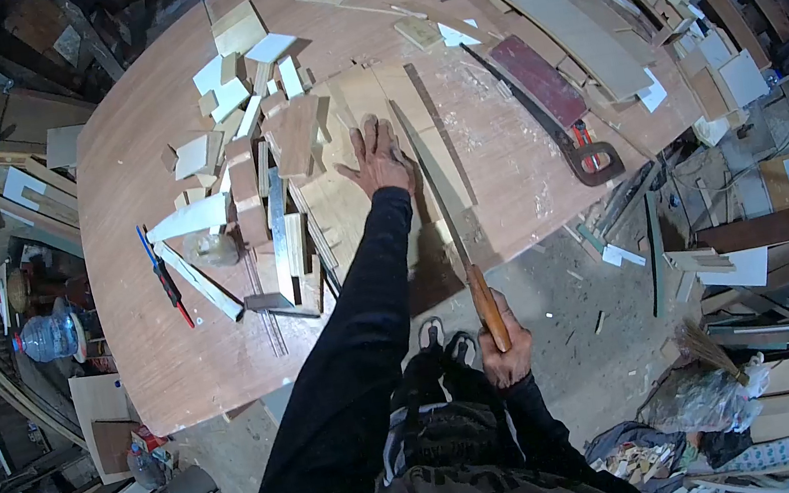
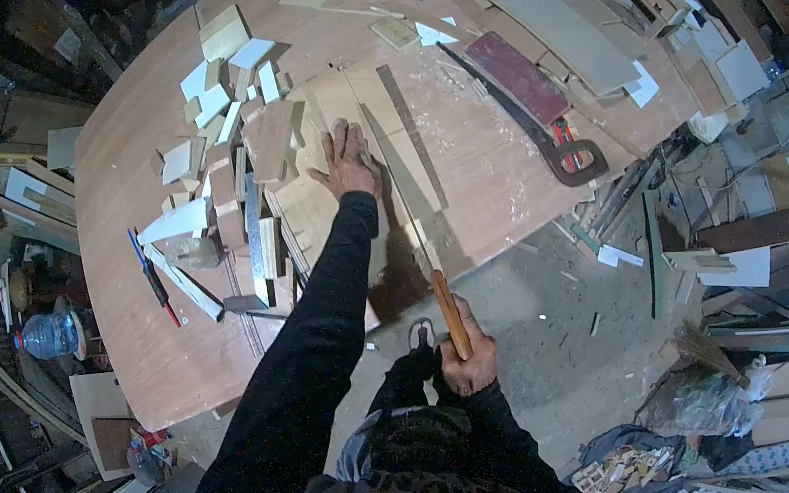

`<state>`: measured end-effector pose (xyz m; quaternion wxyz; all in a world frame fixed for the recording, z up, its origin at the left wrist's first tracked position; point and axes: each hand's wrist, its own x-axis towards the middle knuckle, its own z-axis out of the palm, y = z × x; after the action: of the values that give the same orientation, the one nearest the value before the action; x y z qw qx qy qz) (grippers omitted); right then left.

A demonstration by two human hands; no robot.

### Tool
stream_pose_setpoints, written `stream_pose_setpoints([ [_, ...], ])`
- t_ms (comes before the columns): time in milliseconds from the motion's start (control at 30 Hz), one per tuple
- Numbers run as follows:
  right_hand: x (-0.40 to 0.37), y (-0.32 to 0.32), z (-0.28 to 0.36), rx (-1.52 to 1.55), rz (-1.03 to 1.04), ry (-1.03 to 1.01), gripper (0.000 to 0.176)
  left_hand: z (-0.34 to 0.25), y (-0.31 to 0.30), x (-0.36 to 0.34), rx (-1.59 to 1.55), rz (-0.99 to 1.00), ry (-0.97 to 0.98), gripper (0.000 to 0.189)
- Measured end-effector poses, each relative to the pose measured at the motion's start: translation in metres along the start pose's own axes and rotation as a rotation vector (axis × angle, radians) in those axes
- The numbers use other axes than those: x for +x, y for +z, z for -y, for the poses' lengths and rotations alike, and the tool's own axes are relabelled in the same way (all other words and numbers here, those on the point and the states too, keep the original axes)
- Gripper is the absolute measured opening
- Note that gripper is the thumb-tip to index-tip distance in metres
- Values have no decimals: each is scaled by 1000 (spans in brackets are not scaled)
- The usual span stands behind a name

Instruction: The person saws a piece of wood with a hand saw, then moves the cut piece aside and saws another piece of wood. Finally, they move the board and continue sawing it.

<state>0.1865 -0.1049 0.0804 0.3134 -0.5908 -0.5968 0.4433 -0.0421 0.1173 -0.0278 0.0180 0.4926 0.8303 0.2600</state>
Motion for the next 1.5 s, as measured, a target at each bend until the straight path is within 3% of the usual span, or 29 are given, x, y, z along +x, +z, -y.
stream_pose_setpoints([
  [100,-14,-8,-2,27,5,59,59,-5,-15,0,-16,95,-3,55],
  [300,-24,-14,-5,79,-31,-162,57,-10,-22,-2,-21,121,-10,52],
  [433,-25,-20,-9,134,37,-26,56,-4,-16,-3,-5,88,42,52],
  [500,-24,-21,-19,34,10,-213,55,-4,-16,-5,7,93,42,53],
  [533,-24,-24,-16,32,10,-214,55,-5,-15,-6,5,93,42,53],
  [600,-24,-31,2,378,-2,113,53,-4,-17,-6,17,83,45,53],
  [633,-24,-36,16,381,0,115,53,-4,-20,-6,21,83,44,53],
  [700,-23,-45,42,646,0,329,48,-7,-20,-5,27,94,24,51],
  [733,-19,-40,49,308,-92,28,43,-7,-19,-4,28,94,27,51],
  [767,-20,-37,47,308,-92,28,43,-6,-19,-3,16,100,19,49],
  [833,-24,-33,36,-86,-150,-276,41,-7,-20,-3,0,102,7,48],
  [900,-26,-34,30,19,-112,-198,47,-8,-20,-6,17,89,16,46],
  [967,-25,-40,25,421,-5,143,51,-5,-23,-7,25,107,23,47],
  [1000,-22,-34,20,333,-92,-99,47,-6,-22,-6,22,117,34,48],
  [1033,-19,-34,14,330,-90,-106,47,-4,-16,-6,18,110,31,48],
  [1100,-16,-35,-2,10,-8,-202,48,-2,-10,-8,-165,-130,22,55],
  [1167,-18,-30,-15,36,-30,-182,48,-3,-9,-7,-185,-114,-8,62],
  [1233,-18,-30,-14,122,-24,-95,49,-9,-16,-6,-1,68,-87,62],
  [1367,-17,-29,-27,143,-8,-112,52,-20,-25,-7,-20,88,-68,62],
  [1433,-14,-31,-30,-8,-87,-284,53,-22,-20,-6,-42,62,-30,61],
  [1500,-10,-36,-28,-85,-75,-291,54,-26,-16,-5,-12,63,-46,61],
])
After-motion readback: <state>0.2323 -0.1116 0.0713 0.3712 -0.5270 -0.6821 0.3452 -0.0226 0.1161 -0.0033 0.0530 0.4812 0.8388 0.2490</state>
